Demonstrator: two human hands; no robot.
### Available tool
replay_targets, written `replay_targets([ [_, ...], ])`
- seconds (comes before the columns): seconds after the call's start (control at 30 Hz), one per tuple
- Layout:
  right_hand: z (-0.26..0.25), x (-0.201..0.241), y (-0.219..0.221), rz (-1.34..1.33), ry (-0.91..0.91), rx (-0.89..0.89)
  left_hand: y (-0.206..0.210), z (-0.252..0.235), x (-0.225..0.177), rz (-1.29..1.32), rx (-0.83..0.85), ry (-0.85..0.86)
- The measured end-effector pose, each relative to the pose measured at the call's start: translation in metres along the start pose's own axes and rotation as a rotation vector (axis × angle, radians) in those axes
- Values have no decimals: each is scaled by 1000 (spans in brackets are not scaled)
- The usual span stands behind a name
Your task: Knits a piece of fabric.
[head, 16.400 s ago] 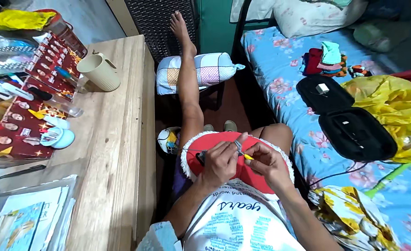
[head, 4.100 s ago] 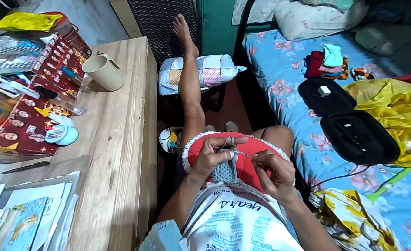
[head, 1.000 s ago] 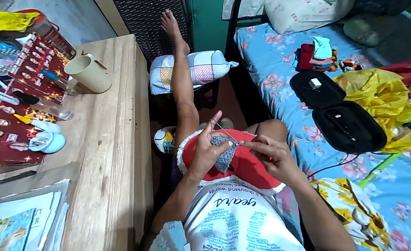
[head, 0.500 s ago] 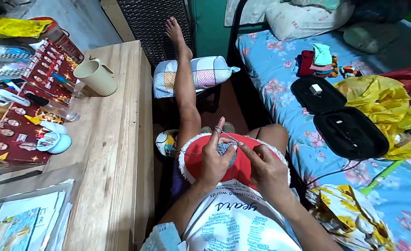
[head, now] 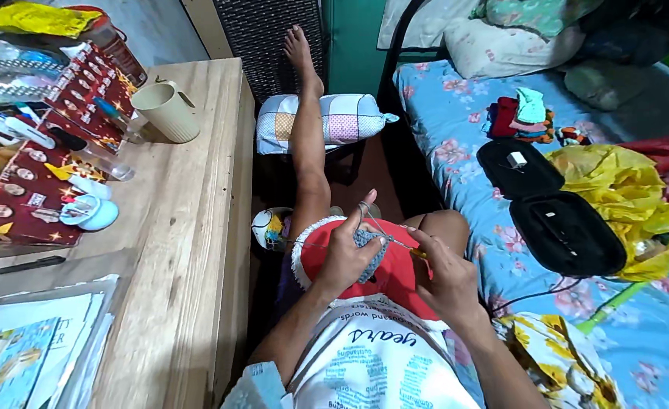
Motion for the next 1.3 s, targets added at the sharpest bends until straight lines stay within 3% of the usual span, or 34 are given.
replay_targets([
  [0.07,-1,-9,-1,-107,36,109,3,-1,2,-1,31,-23],
  [0.2,-1,-46,24,-736,290,367,16,2,-6,-42,77,74],
  [0.37,-5,-43,36,-998,398,331,27,14,-13,-132,-11,259],
  [0.47,-7,-36,42,-1246,476,307,28,21,-15,-42,-110,353],
  [0.57,-7,-32,49,-1509,398,231,23,20,-22,52,-146,377],
  [0.63,-5,-33,41,-1389,281,97,21,17,-26,20,-132,351],
  [0.83,8,-13,7,-481,-62,-165,17,13,-29,-141,-104,232],
  [0.97,11,-4,2,-301,-105,-193,8,9,-30,-144,-69,187],
  [1.13,9,-6,5,-369,-138,-82,1,-1,-19,8,85,65],
  [1.2,9,-19,13,-601,-63,19,3,-4,-12,94,153,0],
  [1.3,12,-40,33,-1089,214,158,8,-5,-5,166,194,-5],
])
Point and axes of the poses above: each hand's wrist, its own z-axis away from the middle knuckle, its own y-axis out of the palm, x = y × z, the point moved 10 cm from there along -z, towards the middle knuckle, and after that the axes turned 11 degrees about x, right-handed, at the moved point
